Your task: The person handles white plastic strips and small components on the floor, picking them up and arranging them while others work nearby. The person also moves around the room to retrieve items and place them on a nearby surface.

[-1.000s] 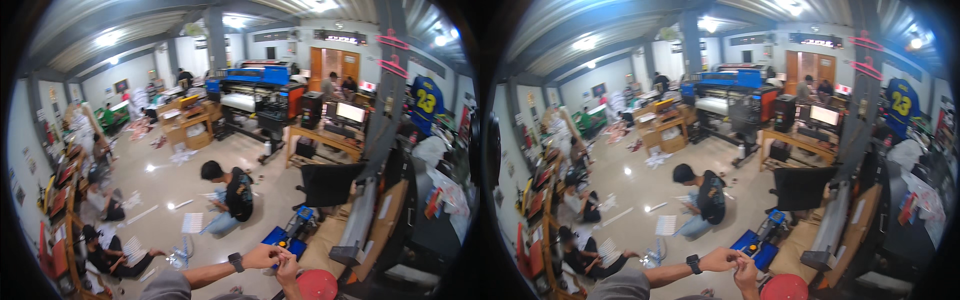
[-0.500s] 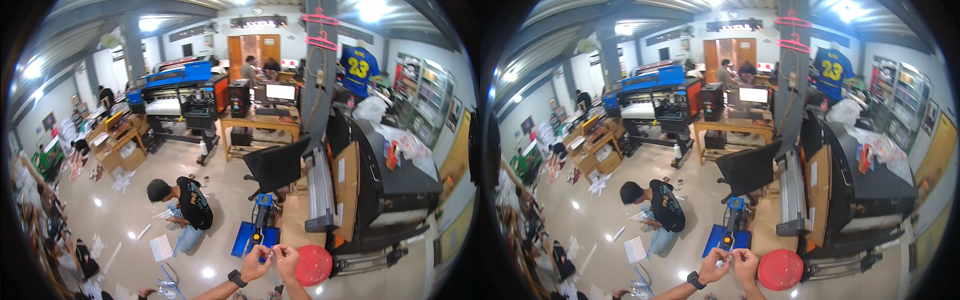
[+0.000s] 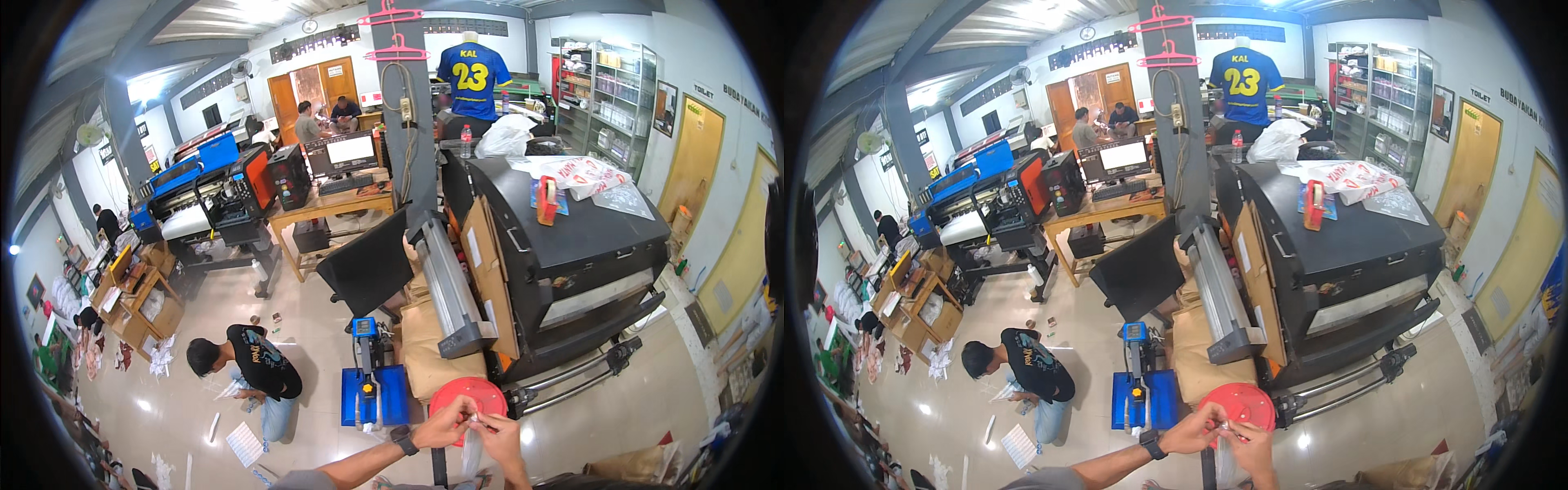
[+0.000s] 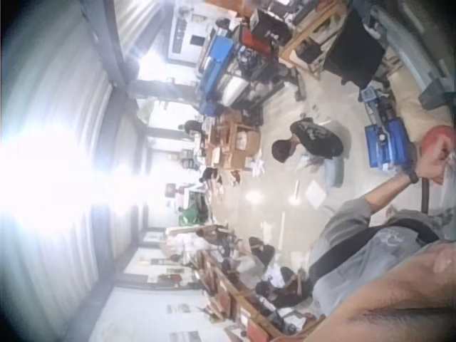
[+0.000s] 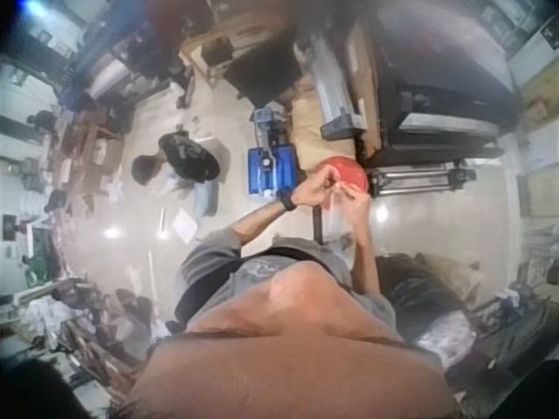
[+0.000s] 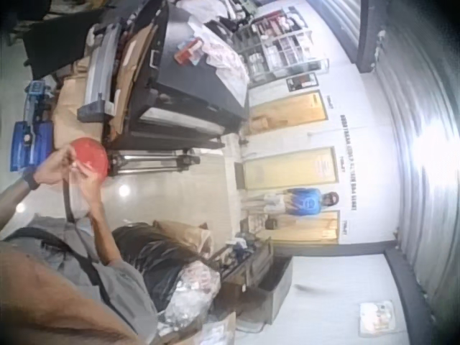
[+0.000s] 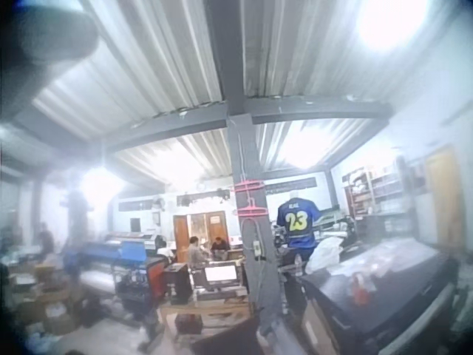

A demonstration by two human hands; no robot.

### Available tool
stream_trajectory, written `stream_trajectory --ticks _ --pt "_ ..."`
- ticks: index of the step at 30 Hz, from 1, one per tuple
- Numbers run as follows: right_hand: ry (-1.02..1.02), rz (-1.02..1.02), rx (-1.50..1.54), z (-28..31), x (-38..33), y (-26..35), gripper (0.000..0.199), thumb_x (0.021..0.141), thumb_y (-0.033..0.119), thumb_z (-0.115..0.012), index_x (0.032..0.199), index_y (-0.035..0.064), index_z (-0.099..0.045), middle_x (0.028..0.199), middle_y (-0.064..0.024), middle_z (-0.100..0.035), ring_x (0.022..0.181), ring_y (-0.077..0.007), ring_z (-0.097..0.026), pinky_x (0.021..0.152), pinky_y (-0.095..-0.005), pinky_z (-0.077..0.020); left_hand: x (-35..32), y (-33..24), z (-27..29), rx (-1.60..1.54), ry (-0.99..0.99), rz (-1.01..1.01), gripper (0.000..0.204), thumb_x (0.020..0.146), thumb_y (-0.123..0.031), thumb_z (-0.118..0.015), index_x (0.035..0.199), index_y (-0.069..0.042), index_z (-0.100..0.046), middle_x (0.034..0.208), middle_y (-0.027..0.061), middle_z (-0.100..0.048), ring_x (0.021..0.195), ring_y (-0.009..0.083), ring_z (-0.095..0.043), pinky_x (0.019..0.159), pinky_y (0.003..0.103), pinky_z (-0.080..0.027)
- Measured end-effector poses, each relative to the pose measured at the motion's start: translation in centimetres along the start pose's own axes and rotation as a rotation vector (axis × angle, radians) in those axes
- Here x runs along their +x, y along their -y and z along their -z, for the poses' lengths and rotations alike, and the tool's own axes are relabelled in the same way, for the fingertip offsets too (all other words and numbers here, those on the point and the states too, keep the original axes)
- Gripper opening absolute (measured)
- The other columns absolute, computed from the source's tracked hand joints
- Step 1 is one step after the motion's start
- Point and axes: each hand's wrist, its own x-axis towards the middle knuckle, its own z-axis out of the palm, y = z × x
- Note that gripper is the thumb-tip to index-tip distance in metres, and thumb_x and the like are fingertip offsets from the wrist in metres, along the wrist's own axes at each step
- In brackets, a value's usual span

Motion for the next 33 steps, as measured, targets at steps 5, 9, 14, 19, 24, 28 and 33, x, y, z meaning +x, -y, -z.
stream_trajectory --ticks 5,9,14,19,24,28,33 --pt "-0.141 -0.224 0.123 15.5 -0.5 -5.6 0.033 0.076 0.006 -0.083 0.105 -0.0061 -0.074 0.089 -0.0140 -0.076 0.078 -0.0137 -0.069 0.072 -0.0282 -0.0552 12.4 -1.0 -12.6 0.060 0.317 -0.212 0.030 0.088 0.008 -0.054 0.116 -0.003 -0.047 0.101 0.0138 -0.056 0.091 0.0303 -0.060 0.079 0.041 -0.049" --pt "-0.548 -0.223 0.014 27.1 -3.1 -8.8 0.030 0.077 0.003 -0.079 0.106 -0.0046 -0.075 0.091 -0.0141 -0.076 0.082 -0.0142 -0.069 0.075 -0.0278 -0.0546 22.1 -5.0 -24.8 0.124 0.488 -0.340 0.032 0.087 0.005 -0.056 0.117 -0.003 -0.048 0.098 0.0173 -0.061 0.092 0.0305 -0.065 0.079 0.042 -0.051" --pt "-0.931 -0.328 -0.179 38.7 -5.1 -9.4 0.027 0.079 0.001 -0.078 0.106 -0.0033 -0.075 0.094 -0.0150 -0.076 0.085 -0.0169 -0.071 0.078 -0.0283 -0.0541 30.8 -7.6 -38.9 -0.213 0.574 -0.017 0.049 0.083 -0.003 -0.074 0.120 -0.004 -0.043 0.101 0.0098 -0.068 0.091 0.0144 -0.068 0.078 0.031 -0.058" --pt "-1.242 -0.209 -0.180 47.4 -4.7 -15.1 0.021 0.083 -0.005 -0.075 0.104 -0.0040 -0.075 0.099 -0.0151 -0.076 0.089 -0.0191 -0.072 0.085 -0.0303 -0.0534 39.3 -6.1 -50.3 -0.300 0.808 0.060 0.047 0.083 0.000 -0.073 0.119 -0.006 -0.044 0.098 0.0075 -0.067 0.096 0.0133 -0.066 0.083 0.028 -0.055" --pt "-1.323 -0.095 -0.202 60.0 -0.2 -23.2 0.018 0.085 -0.006 -0.073 0.102 -0.0027 -0.076 0.101 -0.0146 -0.075 0.089 -0.0185 -0.071 0.084 -0.0315 -0.0543 50.8 -5.6 -60.5 -0.246 0.849 -0.031 0.043 0.083 0.001 -0.073 0.116 -0.005 -0.045 0.098 0.0068 -0.066 0.095 0.0119 -0.066 0.083 0.028 -0.055" --pt "-1.294 -0.254 -0.037 71.8 5.9 -28.3 0.015 0.087 -0.003 -0.073 0.102 -0.0046 -0.075 0.098 -0.0124 -0.074 0.088 -0.0153 -0.068 0.080 -0.0266 -0.0534 62.1 -4.3 -68.2 -0.359 0.724 -0.096 0.036 0.084 -0.001 -0.071 0.111 -0.002 -0.047 0.090 0.0067 -0.066 0.082 0.0108 -0.065 0.076 0.027 -0.055" --pt "-1.239 -0.226 0.020 86.3 13.5 -31.2 0.018 0.090 0.002 -0.072 0.108 -0.0040 -0.074 0.098 -0.0104 -0.073 0.086 -0.0138 -0.066 0.076 -0.0253 -0.0519 76.1 -6.2 -77.3 -0.425 0.771 -0.053 0.037 0.082 0.002 -0.071 0.109 -0.002 -0.047 0.086 0.0042 -0.063 0.079 0.0081 -0.061 0.076 0.025 -0.053"
